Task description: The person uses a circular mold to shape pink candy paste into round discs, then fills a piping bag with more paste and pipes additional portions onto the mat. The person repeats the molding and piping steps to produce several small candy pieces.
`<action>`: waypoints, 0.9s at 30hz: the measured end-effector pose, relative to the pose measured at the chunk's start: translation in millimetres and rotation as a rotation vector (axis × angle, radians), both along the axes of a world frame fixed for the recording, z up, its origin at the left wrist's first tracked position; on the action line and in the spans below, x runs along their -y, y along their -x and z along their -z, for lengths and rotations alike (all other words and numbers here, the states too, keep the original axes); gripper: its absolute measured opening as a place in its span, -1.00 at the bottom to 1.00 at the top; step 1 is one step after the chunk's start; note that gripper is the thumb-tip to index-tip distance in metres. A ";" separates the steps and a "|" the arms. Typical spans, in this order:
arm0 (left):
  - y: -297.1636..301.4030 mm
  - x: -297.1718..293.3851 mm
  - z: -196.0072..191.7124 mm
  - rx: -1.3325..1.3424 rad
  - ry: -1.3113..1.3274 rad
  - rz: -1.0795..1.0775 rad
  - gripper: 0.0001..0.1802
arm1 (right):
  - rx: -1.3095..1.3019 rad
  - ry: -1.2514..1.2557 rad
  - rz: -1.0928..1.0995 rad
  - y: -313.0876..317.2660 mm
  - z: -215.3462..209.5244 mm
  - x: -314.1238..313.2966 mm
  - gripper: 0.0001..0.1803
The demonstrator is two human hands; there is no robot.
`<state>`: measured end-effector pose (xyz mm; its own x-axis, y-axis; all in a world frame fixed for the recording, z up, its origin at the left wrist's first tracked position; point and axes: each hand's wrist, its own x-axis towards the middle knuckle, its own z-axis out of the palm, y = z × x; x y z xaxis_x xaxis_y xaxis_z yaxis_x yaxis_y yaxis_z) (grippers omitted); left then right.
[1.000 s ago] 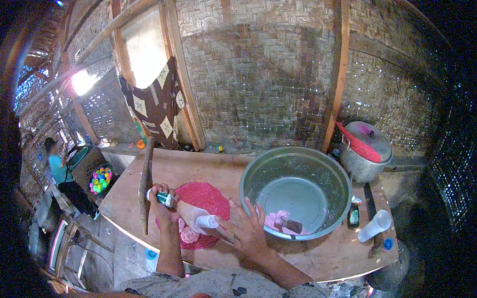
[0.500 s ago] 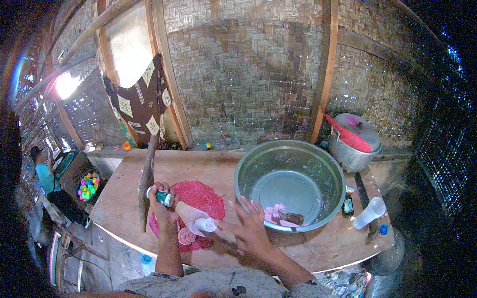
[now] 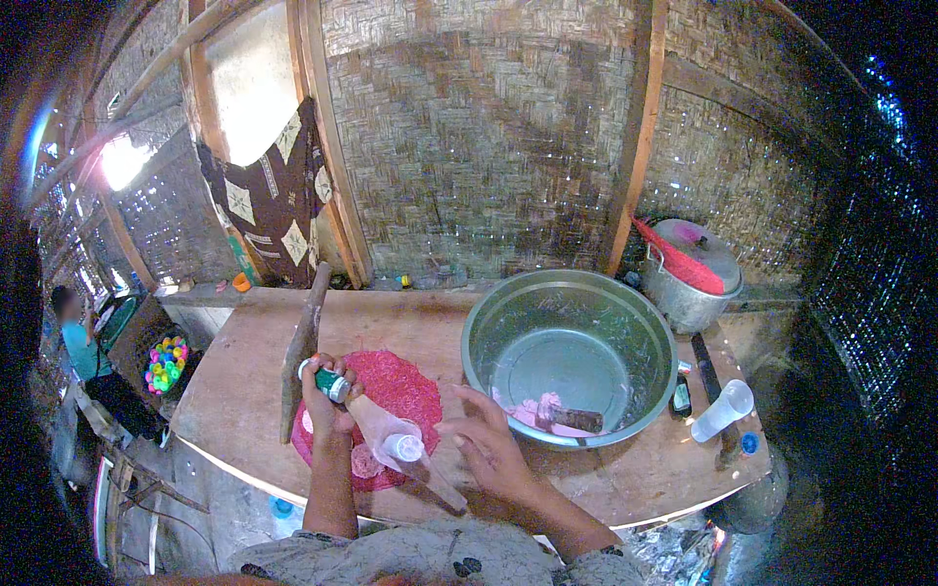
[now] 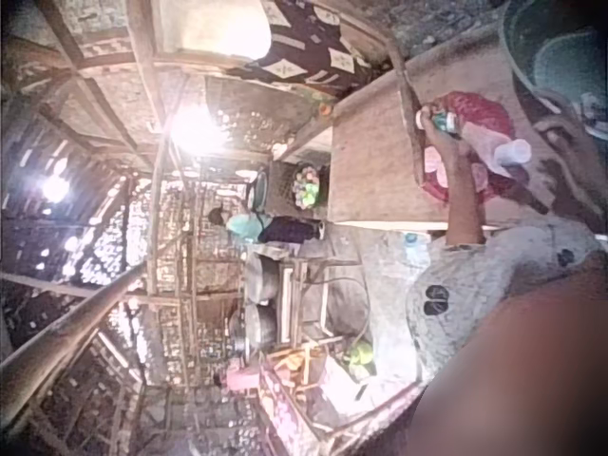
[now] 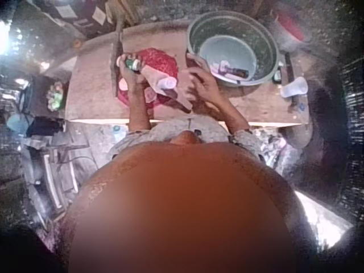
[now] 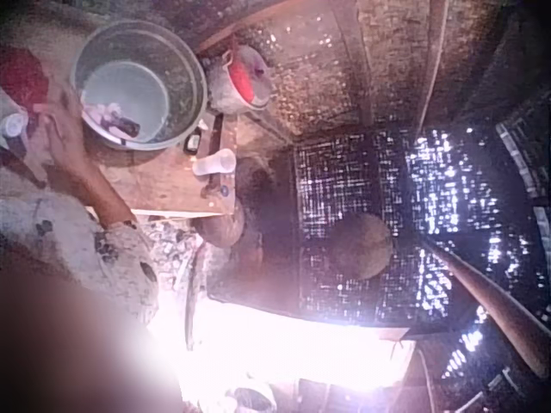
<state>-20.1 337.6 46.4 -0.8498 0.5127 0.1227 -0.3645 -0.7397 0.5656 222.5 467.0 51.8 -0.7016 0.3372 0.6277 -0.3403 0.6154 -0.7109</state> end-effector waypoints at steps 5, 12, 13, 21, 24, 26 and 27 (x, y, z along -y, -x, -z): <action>5.6 -2.6 5.1 -0.038 -0.006 0.038 -0.74 | -0.013 -0.038 0.026 -1.0 12.3 -0.6 -0.85; 5.5 -8.6 4.9 -0.005 0.029 0.080 -0.76 | -0.041 -0.472 0.153 -0.1 18.3 -3.9 -0.58; 4.9 -9.5 4.1 -0.003 0.042 0.081 -0.76 | -0.037 -0.511 0.158 -0.2 19.6 -4.2 -0.54; 7.7 -17.2 10.0 0.010 0.098 0.114 -0.78 | -0.019 -0.546 0.232 -3.5 16.4 -5.2 -0.65; 9.1 -21.1 13.6 0.018 0.090 0.125 -0.77 | -0.069 -0.246 0.188 -3.0 16.2 -0.9 -0.75; 9.8 -21.2 13.4 0.015 0.084 0.130 -0.77 | -0.075 -0.142 0.161 -3.7 16.6 0.0 -0.76; 10.4 -21.1 13.7 0.016 0.077 0.139 -0.77 | -0.066 -0.174 0.165 -4.5 18.5 -1.7 -0.75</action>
<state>-30.4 358.8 32.8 -0.7716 0.6328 0.0654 -0.4698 -0.6361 0.6121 226.9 468.7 33.3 -0.6019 0.3263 0.7289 -0.2672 0.7779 -0.5688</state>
